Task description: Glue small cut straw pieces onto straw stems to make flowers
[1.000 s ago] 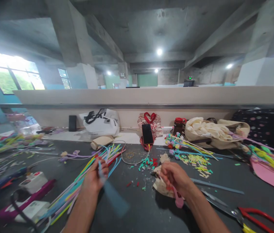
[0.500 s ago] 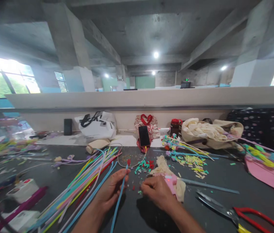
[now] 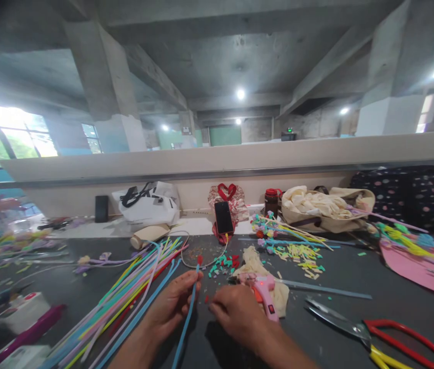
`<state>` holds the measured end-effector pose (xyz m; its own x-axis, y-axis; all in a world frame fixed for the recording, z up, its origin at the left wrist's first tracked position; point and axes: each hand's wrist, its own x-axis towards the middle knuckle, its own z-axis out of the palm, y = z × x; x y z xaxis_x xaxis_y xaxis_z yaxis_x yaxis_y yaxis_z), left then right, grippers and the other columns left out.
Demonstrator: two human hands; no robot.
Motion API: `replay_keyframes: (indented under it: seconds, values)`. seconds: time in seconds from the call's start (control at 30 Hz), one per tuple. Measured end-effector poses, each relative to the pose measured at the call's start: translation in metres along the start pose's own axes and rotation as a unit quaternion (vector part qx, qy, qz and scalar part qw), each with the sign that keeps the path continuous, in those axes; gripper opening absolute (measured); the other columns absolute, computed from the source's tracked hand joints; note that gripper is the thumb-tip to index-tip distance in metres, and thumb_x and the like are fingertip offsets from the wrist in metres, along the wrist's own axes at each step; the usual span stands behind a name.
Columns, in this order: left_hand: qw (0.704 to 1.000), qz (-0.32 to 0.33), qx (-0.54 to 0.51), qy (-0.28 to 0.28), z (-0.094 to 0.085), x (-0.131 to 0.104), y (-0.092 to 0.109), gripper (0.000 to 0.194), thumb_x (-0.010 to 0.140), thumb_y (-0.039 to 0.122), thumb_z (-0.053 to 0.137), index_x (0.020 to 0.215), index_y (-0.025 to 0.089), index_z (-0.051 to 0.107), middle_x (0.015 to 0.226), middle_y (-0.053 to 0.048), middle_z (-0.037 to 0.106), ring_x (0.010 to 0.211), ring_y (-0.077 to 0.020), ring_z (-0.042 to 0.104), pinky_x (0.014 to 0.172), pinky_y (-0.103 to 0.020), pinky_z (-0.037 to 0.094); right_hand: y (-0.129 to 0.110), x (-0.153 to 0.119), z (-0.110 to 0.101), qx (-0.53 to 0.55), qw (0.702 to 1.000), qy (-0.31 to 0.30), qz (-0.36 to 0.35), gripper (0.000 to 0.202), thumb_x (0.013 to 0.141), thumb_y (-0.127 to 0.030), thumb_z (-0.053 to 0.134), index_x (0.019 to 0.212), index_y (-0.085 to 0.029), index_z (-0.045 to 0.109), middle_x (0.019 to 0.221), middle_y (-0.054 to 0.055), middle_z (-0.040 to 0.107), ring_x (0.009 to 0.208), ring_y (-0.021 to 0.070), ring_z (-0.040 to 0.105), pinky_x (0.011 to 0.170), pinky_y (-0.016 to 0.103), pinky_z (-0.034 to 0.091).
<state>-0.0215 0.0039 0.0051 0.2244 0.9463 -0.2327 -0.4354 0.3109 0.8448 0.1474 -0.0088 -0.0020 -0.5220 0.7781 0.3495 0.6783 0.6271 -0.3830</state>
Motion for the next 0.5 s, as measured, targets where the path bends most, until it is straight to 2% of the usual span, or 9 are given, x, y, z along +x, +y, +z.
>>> replay_keyframes:
  seconds: [0.1,0.27,0.5]
  values:
    - [1.0,0.006,-0.002,0.002,-0.0015,0.0017,-0.0006,0.019,0.061,0.024,0.067,0.074,0.014,0.059,0.05,0.004,0.055,0.037,-0.0037,0.047,0.032,-0.012,0.028,-0.0009,-0.0022,-0.0001,-0.005,1.0,0.012,-0.016,0.01,0.071,-0.017,0.054,0.066,-0.018,0.063,0.066,0.0,0.065,0.059,0.0108,0.055,0.052,0.02,0.029]
    - [1.0,0.015,-0.005,0.011,-0.0014,0.003,-0.0019,0.016,0.061,0.021,0.067,0.073,0.014,0.059,0.047,0.005,0.054,0.035,-0.0036,0.046,0.031,-0.011,0.026,-0.0032,-0.0026,-0.006,0.007,0.999,0.049,0.015,0.008,0.069,-0.026,0.061,0.068,-0.018,0.061,0.064,-0.001,0.064,0.059,0.0111,0.055,0.053,0.019,0.03]
    - [0.999,0.039,-0.01,0.031,-0.0019,0.0011,0.0002,0.013,0.065,0.019,0.064,0.076,0.014,0.059,0.049,0.005,0.056,0.035,-0.0041,0.05,0.03,-0.01,0.029,0.004,-0.0005,0.0017,-0.076,0.996,0.045,-0.021,0.017,0.08,-0.026,0.049,0.071,-0.018,0.06,0.073,0.002,0.064,0.068,0.0126,0.057,0.057,0.02,0.032]
